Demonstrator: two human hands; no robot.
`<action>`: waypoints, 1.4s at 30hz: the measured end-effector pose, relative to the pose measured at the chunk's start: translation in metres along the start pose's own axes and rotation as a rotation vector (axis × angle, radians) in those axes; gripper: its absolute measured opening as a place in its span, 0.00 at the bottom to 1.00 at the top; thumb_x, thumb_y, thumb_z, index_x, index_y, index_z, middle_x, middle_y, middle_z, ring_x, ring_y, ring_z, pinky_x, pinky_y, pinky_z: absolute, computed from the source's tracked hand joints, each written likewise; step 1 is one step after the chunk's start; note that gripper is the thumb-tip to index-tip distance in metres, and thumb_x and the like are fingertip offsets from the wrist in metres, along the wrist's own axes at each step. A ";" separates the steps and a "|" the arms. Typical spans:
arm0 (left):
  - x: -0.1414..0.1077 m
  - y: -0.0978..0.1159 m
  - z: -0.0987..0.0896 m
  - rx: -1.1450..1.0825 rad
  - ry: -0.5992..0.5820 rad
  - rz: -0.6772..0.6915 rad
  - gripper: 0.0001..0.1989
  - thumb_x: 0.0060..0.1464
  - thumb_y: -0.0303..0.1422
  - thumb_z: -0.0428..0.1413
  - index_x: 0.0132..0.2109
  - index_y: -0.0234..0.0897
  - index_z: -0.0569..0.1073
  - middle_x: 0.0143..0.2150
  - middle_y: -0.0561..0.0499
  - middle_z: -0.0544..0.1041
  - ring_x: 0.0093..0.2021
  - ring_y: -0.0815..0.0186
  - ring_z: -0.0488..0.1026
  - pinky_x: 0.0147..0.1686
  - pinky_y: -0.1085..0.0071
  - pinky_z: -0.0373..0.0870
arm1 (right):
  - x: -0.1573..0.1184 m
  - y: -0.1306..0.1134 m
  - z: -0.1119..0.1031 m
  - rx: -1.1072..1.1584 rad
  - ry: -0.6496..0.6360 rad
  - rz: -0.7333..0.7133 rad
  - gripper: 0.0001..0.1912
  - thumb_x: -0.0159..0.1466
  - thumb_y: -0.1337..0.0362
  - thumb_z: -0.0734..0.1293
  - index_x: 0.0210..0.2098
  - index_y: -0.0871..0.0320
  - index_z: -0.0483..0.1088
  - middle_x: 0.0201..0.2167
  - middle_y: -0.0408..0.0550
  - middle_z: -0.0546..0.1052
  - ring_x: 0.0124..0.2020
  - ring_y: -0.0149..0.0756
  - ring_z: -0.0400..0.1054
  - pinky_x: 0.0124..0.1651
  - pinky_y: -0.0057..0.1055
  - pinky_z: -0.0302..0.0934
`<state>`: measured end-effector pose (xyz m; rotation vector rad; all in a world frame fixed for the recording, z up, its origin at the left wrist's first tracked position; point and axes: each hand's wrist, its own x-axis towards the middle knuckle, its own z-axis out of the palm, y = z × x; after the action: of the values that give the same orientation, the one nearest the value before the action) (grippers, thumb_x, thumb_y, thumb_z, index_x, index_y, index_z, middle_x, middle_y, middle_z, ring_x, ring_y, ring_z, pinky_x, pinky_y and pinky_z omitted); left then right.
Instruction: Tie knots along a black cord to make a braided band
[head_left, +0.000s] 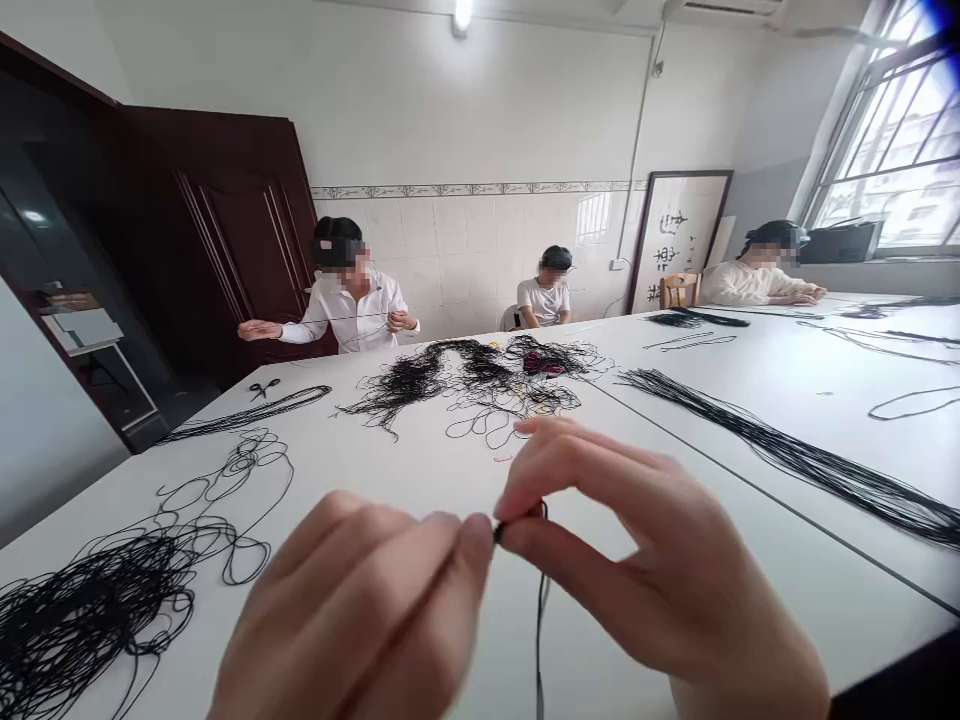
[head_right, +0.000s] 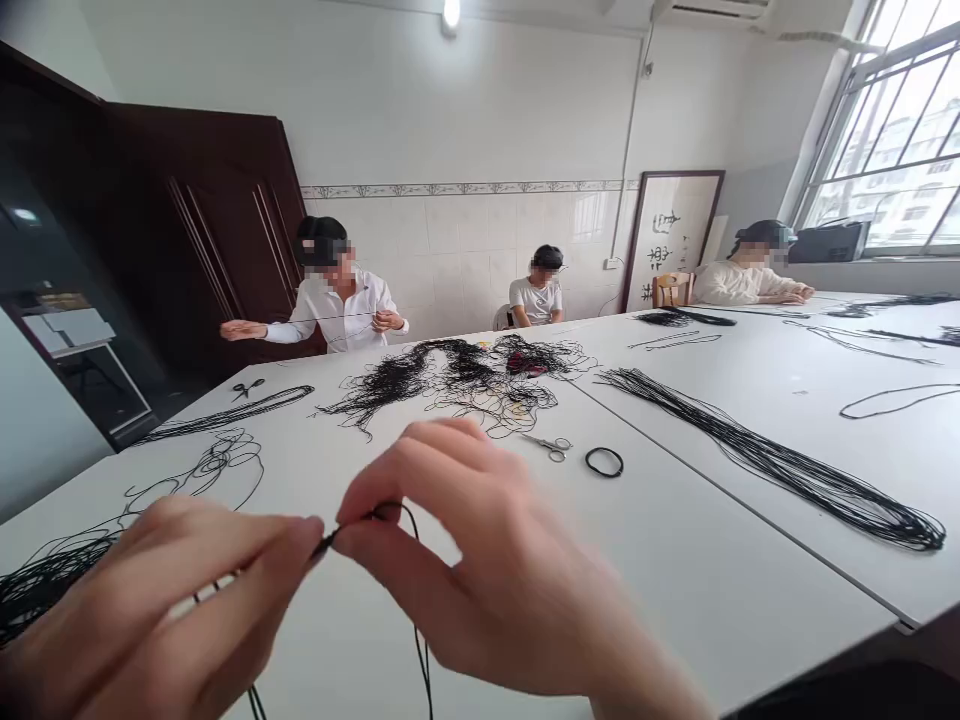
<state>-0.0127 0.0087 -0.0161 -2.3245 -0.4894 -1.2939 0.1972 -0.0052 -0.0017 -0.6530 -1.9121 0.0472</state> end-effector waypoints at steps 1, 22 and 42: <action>0.004 -0.003 0.000 -0.016 0.002 -0.004 0.15 0.56 0.21 0.54 0.48 0.41 0.75 0.36 0.49 0.80 0.32 0.63 0.77 0.30 0.68 0.74 | 0.001 0.002 0.003 -0.062 0.030 -0.061 0.04 0.65 0.73 0.66 0.36 0.58 0.67 0.29 0.42 0.72 0.31 0.27 0.65 0.46 0.32 0.66; 0.020 0.003 0.011 -0.101 0.177 -0.010 0.09 0.55 0.14 0.57 0.40 0.30 0.73 0.32 0.49 0.75 0.29 0.69 0.70 0.27 0.68 0.63 | 0.004 -0.002 0.008 -0.106 0.061 -0.142 0.07 0.66 0.76 0.64 0.37 0.59 0.65 0.30 0.40 0.69 0.33 0.26 0.60 0.52 0.36 0.59; 0.019 0.005 0.006 -0.221 0.124 -0.221 0.07 0.57 0.19 0.55 0.40 0.33 0.72 0.31 0.50 0.74 0.31 0.71 0.70 0.31 0.73 0.70 | 0.006 -0.001 0.017 -0.176 0.102 -0.179 0.08 0.64 0.76 0.67 0.38 0.58 0.68 0.29 0.39 0.71 0.31 0.24 0.64 0.58 0.39 0.58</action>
<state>0.0035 0.0097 -0.0041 -2.3992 -0.6035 -1.6610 0.1805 0.0007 -0.0035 -0.5864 -1.8820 -0.2655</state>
